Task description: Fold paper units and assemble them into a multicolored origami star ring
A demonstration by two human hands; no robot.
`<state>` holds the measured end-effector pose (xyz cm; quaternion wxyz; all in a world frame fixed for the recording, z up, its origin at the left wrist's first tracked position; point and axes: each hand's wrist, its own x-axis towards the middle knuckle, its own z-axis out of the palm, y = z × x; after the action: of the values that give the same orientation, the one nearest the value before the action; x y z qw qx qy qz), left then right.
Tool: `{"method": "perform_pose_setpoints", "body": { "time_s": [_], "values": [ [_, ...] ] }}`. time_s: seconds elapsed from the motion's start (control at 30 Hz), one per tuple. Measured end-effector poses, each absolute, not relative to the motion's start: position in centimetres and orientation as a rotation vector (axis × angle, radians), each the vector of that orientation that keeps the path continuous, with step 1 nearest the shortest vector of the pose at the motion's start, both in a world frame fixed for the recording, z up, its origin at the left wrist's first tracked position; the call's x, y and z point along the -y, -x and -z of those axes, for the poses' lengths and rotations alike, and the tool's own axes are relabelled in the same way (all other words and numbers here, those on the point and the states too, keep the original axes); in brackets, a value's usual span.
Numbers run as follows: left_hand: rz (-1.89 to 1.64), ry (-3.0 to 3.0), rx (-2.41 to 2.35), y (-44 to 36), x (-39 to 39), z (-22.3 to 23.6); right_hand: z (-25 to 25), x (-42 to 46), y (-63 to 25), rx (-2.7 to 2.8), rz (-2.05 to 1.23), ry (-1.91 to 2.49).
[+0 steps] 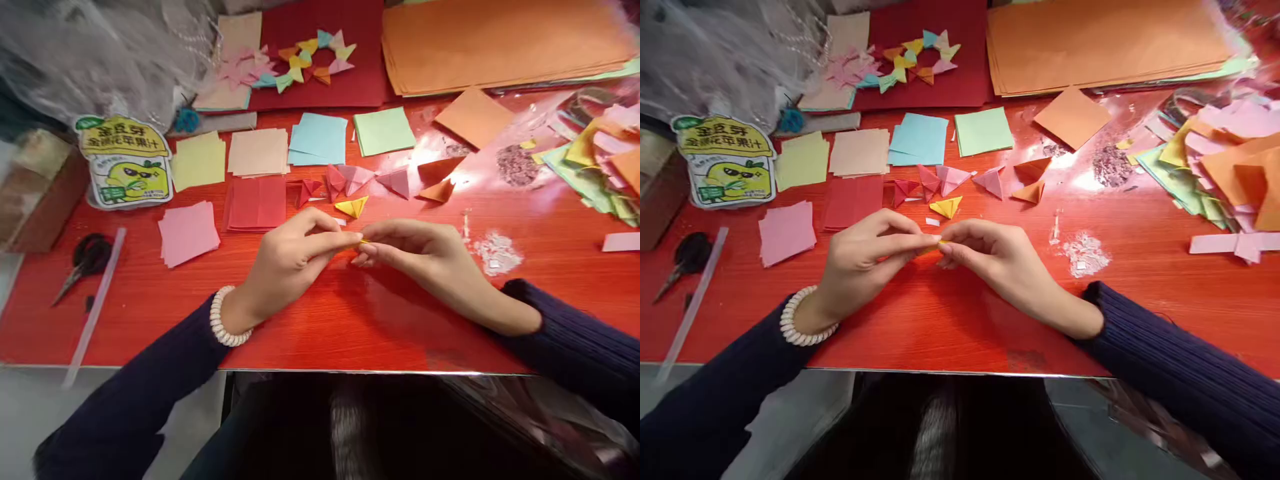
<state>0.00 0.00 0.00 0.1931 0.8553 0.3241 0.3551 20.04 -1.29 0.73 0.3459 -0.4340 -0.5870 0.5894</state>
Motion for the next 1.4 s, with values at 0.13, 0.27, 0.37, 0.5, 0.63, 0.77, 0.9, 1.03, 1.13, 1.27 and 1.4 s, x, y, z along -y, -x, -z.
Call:
{"method": "perform_pose_setpoints", "body": {
  "time_s": [0.13,0.27,0.37,0.5,0.63,0.77,0.9,1.03,1.13,1.27,1.4],
  "values": [
    [-0.971,-2.343,-0.958,-0.5,0.1,0.2,-0.4,1.0,-19.9,1.561,-1.457,1.084],
    [-0.932,-2.190,-1.015,-0.7,0.1,-0.1,0.0,0.9,-20.1,1.589,-1.428,1.012],
    [-0.913,-2.173,-1.029,-0.7,0.0,-0.4,0.2,0.9,-20.3,1.662,-1.355,1.009],
    [-0.921,-2.222,-1.009,-0.7,0.0,-0.5,0.5,1.0,-20.4,1.798,-1.141,1.057],
    [-0.956,-2.255,-1.011,-0.7,0.1,-0.4,0.6,1.0,-20.3,1.873,-1.030,1.060],
    [-0.991,-2.269,-1.036,-0.8,0.2,-0.3,0.2,0.9,-20.3,1.911,-1.073,1.061],
    [-1.018,-2.292,-1.052,-0.6,0.2,-0.2,-0.1,0.8,-20.3,1.830,-1.243,1.055],
    [-1.022,-2.331,-1.032,-0.5,0.2,0.0,-0.2,0.7,-20.3,1.740,-1.404,1.045],
    [-0.992,-2.328,-1.034,-0.6,0.2,0.1,-0.2,0.7,-20.2,1.724,-1.440,1.044],
    [-0.935,-2.282,-1.054,-0.7,0.1,0.2,0.1,0.7,-20.2,1.723,-1.446,1.051],
    [-0.900,-2.244,-1.060,-0.7,0.1,0.1,0.2,0.6,-20.4,1.795,-1.449,1.064]
  ]
}}
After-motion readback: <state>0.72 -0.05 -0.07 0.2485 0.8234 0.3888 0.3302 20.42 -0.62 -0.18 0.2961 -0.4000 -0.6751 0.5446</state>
